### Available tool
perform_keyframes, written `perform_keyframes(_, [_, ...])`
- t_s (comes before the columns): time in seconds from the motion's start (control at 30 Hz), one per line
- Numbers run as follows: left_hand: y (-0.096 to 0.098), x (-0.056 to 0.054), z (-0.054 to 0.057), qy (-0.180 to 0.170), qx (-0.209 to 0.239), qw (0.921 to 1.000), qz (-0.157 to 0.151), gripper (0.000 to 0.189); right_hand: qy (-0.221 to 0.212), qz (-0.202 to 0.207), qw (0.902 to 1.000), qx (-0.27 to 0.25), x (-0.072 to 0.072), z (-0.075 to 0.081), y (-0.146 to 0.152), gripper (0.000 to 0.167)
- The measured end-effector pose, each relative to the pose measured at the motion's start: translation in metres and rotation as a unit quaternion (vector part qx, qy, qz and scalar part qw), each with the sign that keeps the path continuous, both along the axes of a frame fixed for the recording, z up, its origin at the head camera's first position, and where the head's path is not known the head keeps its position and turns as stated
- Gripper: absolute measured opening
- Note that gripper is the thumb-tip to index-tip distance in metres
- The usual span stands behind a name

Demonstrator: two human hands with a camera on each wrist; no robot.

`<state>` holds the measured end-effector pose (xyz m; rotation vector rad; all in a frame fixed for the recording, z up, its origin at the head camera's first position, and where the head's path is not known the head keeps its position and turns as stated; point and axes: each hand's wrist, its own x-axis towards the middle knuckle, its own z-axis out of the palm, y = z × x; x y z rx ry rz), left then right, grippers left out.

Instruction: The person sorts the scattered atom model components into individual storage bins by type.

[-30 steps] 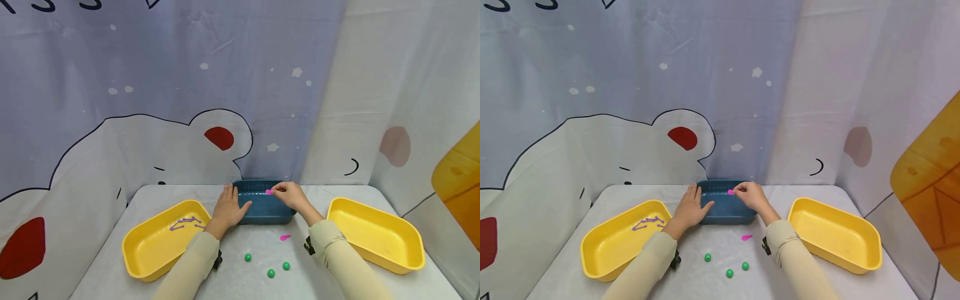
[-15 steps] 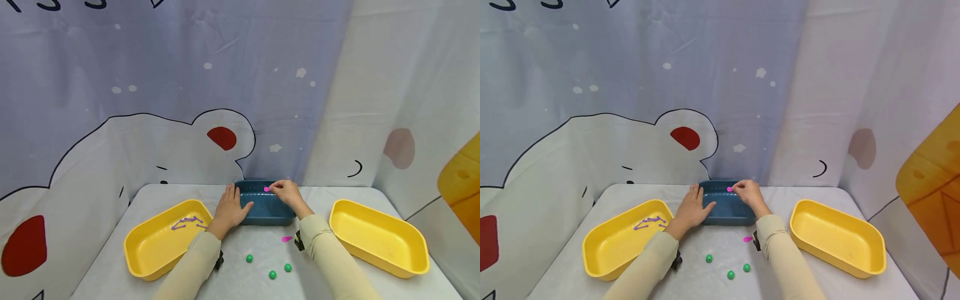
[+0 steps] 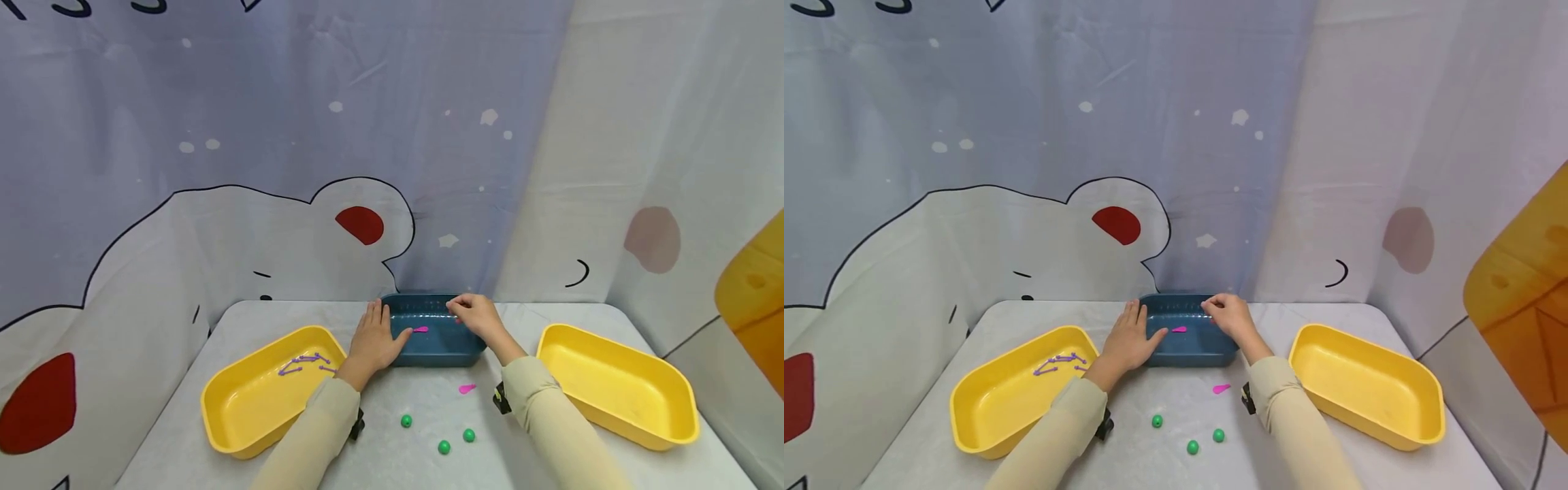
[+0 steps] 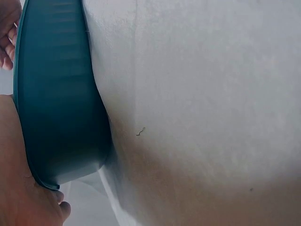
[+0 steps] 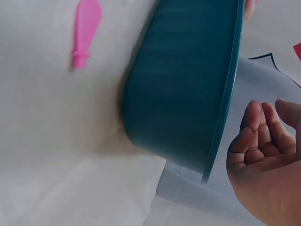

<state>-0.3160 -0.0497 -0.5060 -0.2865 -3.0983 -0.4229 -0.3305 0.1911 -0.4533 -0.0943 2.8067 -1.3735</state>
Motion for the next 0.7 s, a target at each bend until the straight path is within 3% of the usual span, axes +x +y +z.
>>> perform_keyframes(0.17, [-0.001,0.002,0.001,0.003,0.007,1.0,-0.002,0.09,-0.02,0.036,0.9991,0.0,0.014,-0.002,0.009,0.034])
perform_keyframes(0.43, [-0.002,0.003,0.002,0.0,0.006,1.0,-0.003,0.091,-0.011,0.084,0.9964,-0.003,0.045,-0.002,0.022,0.035])
perform_keyframes(0.7, [-0.002,0.004,0.003,0.001,0.012,0.9999,-0.007,0.09,-0.004,0.105,0.9943,-0.017,0.074,-0.004,0.03,0.036])
